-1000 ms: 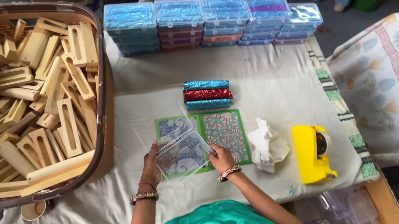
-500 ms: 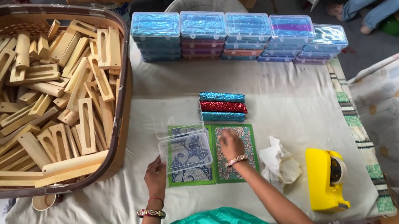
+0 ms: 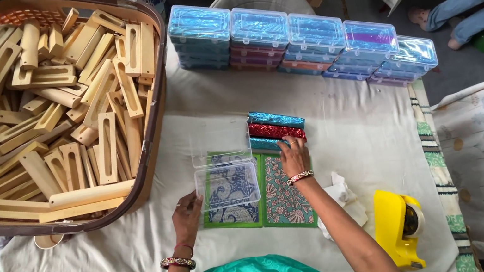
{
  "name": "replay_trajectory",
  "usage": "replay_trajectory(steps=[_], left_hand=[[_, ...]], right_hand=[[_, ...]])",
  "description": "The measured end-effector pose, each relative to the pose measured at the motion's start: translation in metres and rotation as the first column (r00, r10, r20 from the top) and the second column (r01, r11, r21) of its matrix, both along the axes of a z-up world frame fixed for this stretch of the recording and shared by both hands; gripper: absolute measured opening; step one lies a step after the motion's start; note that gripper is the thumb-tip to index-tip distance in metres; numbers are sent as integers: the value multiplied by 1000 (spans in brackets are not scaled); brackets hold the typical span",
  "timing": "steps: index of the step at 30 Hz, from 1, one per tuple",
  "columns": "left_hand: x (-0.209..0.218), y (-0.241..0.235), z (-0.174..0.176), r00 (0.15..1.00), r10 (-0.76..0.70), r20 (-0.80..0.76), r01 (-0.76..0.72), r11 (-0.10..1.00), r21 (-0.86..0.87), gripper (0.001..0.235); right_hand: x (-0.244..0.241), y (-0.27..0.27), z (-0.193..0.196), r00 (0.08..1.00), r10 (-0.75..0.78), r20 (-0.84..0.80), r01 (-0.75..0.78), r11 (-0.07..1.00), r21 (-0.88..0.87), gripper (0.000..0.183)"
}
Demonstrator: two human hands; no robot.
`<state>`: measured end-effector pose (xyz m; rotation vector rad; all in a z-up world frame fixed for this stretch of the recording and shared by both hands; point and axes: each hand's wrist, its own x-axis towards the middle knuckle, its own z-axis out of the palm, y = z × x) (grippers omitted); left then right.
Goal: Packing small colorful foil rolls into cases and cleaning wooden blocks with a cloth.
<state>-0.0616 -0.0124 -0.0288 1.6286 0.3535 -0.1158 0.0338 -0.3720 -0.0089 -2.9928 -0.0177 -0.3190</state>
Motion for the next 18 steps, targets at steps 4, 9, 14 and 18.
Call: replay_trajectory(steps=[4, 9, 14, 18], left_hand=[[0, 0, 1, 1000, 1, -12, 0, 999, 44, 46], [0, -1, -6, 999, 4, 37, -5, 999, 38, 43], [1, -1, -15, 997, 19, 68, -28, 990, 141, 40], [1, -3, -2, 999, 18, 32, -21, 992, 123, 41]], right_hand=[[-3, -1, -10, 998, 28, 52, -28, 999, 15, 26], [-4, 5, 0, 1000, 2, 0, -1, 999, 36, 41], [3, 4, 4, 996, 60, -71, -63, 997, -41, 45], [6, 0, -7, 995, 53, -82, -59, 996, -66, 42]])
